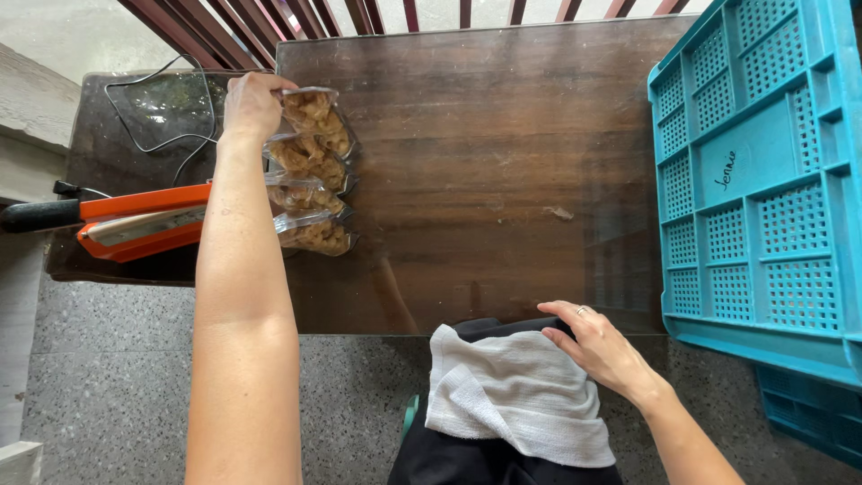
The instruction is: The person repeatedly wipes sealed snack packages with a white cloth, then places them on a table. The person handles each package one at a time, wiping the exterior before stacking them.
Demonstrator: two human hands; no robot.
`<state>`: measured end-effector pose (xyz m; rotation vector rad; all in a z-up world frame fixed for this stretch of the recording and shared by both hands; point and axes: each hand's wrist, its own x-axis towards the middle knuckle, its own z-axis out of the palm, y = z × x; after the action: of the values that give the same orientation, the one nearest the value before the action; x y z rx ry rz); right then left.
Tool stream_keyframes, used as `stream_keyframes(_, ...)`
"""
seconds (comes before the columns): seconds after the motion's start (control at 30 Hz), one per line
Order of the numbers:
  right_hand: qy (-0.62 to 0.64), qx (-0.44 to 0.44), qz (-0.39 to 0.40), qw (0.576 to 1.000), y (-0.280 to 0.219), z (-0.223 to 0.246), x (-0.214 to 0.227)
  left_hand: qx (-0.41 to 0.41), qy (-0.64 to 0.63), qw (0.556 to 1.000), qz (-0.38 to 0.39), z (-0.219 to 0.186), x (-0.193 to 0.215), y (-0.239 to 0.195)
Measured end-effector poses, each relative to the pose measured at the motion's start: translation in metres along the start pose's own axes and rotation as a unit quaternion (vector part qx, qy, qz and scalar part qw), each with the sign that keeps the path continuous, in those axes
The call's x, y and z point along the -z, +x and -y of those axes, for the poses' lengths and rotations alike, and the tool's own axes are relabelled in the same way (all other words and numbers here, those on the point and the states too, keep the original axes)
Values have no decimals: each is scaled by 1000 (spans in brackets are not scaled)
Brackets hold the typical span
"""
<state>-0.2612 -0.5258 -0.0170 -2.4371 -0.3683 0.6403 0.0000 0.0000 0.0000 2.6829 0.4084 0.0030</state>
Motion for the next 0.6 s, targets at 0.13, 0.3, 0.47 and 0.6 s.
stream_keyframes(0.13, -13, 107, -86, 991, -7, 20, 31, 59, 2, 997, 53, 0, 7, -10)
stream_keyframes(0.3, -16, 167, -268, 949, -52, 14, 111, -8, 92, 995, 24, -25, 16, -25)
stream_keyframes(0.47, -282, 100, -431, 851, -66, -87, 263, -199, -6, 973, -121, -90, 45, -59)
stream_keyframes(0.6, -152, 8, -423, 894, -20, -186, 320, -234, -67, 966, -89, -152, 32, -112)
